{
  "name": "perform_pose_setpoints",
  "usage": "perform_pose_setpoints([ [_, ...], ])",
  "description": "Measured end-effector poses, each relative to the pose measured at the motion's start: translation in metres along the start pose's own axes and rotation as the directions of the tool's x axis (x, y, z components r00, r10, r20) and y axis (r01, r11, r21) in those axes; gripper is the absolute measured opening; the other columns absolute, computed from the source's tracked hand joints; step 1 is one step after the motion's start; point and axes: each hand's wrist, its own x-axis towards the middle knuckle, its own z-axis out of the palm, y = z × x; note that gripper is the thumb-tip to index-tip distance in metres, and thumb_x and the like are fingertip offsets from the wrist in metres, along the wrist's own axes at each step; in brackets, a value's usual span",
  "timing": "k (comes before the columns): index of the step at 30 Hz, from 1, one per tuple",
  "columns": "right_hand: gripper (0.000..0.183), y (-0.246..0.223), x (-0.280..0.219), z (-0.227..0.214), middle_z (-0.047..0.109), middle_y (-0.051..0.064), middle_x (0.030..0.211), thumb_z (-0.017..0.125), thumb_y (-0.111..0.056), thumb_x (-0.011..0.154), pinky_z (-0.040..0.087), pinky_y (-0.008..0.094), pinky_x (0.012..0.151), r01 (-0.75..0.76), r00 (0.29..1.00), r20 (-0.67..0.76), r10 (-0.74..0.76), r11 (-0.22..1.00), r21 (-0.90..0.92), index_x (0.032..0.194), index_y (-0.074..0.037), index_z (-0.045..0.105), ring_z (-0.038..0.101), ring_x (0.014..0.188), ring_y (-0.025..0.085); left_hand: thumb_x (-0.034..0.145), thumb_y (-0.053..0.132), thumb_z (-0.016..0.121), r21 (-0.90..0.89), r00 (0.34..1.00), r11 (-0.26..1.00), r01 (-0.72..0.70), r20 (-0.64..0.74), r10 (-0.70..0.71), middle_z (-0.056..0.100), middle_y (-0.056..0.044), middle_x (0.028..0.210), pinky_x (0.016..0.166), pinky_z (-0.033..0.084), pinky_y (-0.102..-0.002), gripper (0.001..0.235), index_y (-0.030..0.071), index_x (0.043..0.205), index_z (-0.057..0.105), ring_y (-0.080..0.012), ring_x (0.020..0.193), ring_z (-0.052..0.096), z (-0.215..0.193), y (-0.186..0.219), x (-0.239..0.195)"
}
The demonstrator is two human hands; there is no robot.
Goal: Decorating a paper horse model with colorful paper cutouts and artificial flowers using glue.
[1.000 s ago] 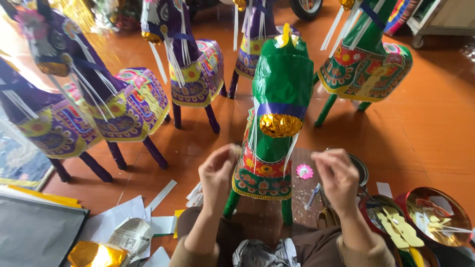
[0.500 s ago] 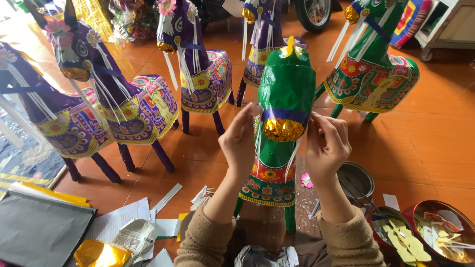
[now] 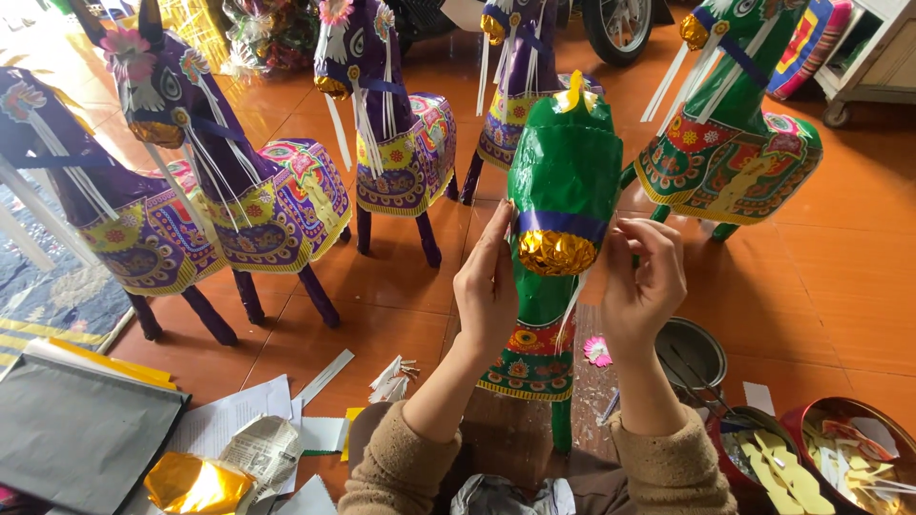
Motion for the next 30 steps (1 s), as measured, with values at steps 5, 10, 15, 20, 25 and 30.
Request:
perform_pose_setpoints([
  [5,0.01,-0.003,0.0,0.005,0.063,0.014,0.1,0.061,0.003,0.099,0.048,0.031,0.071,-0.009,1.0,0.023,0.008,1.0,0.016,0.108,0.005,0.062,0.061,0.09,0.022,0.097,-0.009,0.044,0.018,0.999,1.0,-0.023,0.037,0.022,0.059,-0.021,0.134,0.1,0.05,-0.044,0.04,-0.001,0.134,0.055,-0.0354,0.124,0.056,-0.002,0.003,-0.003],
  [10,0.009,-0.009,0.003,0.007,0.062,0.014,0.102,0.058,0.001,0.101,0.048,0.032,0.074,-0.006,0.999,0.033,0.006,1.0,-0.009,0.109,0.005,0.061,0.06,0.094,0.023,0.098,-0.01,0.041,0.023,0.997,0.999,-0.037,0.064,0.035,0.054,-0.023,0.138,0.104,0.047,-0.046,0.042,-0.002,0.138,0.051,-0.0373,0.129,0.052,-0.003,0.01,-0.001],
  [15,0.009,-0.013,0.004,0.006,0.061,0.016,0.101,0.055,0.005,0.1,0.049,0.035,0.075,-0.022,0.998,0.059,0.022,1.0,0.0,0.108,0.005,0.061,0.061,0.096,0.027,0.099,-0.007,0.039,-0.011,0.993,1.0,0.016,0.115,-0.015,0.049,-0.024,0.143,0.107,0.044,-0.049,0.042,-0.001,0.139,0.049,-0.0395,0.132,0.048,-0.006,0.012,-0.003],
  [20,0.01,-0.015,0.006,0.005,0.06,0.016,0.102,0.052,0.005,0.101,0.049,0.035,0.079,-0.064,0.996,0.064,0.061,0.997,0.044,0.108,0.006,0.059,0.061,0.097,0.027,0.099,-0.008,0.038,-0.063,0.989,0.996,0.056,0.138,-0.047,0.046,-0.025,0.145,0.108,0.042,-0.051,0.043,-0.001,0.14,0.048,-0.0409,0.134,0.045,-0.007,0.017,-0.003],
  [25,0.011,-0.015,0.007,0.005,0.059,0.015,0.101,0.05,0.005,0.102,0.05,0.034,0.08,-0.102,0.994,0.057,0.096,0.99,0.1,0.109,0.006,0.059,0.058,0.093,0.022,0.098,-0.01,0.037,-0.213,0.984,0.97,0.12,0.157,-0.088,0.046,-0.025,0.145,0.109,0.038,-0.055,0.044,-0.001,0.139,0.049,-0.0417,0.133,0.044,-0.01,0.004,-0.001],
  [30,0.013,-0.011,0.005,0.001,0.061,0.014,0.107,0.057,0.003,0.099,0.049,0.033,0.081,-0.024,0.999,0.027,0.025,1.0,-0.007,0.111,0.003,0.063,0.057,0.095,0.021,0.098,-0.008,0.039,-0.145,0.987,0.983,0.109,0.138,-0.089,0.054,-0.014,0.14,0.097,0.047,-0.039,0.042,0.005,0.134,0.056,-0.0221,0.119,0.056,-0.021,0.01,0.004],
])
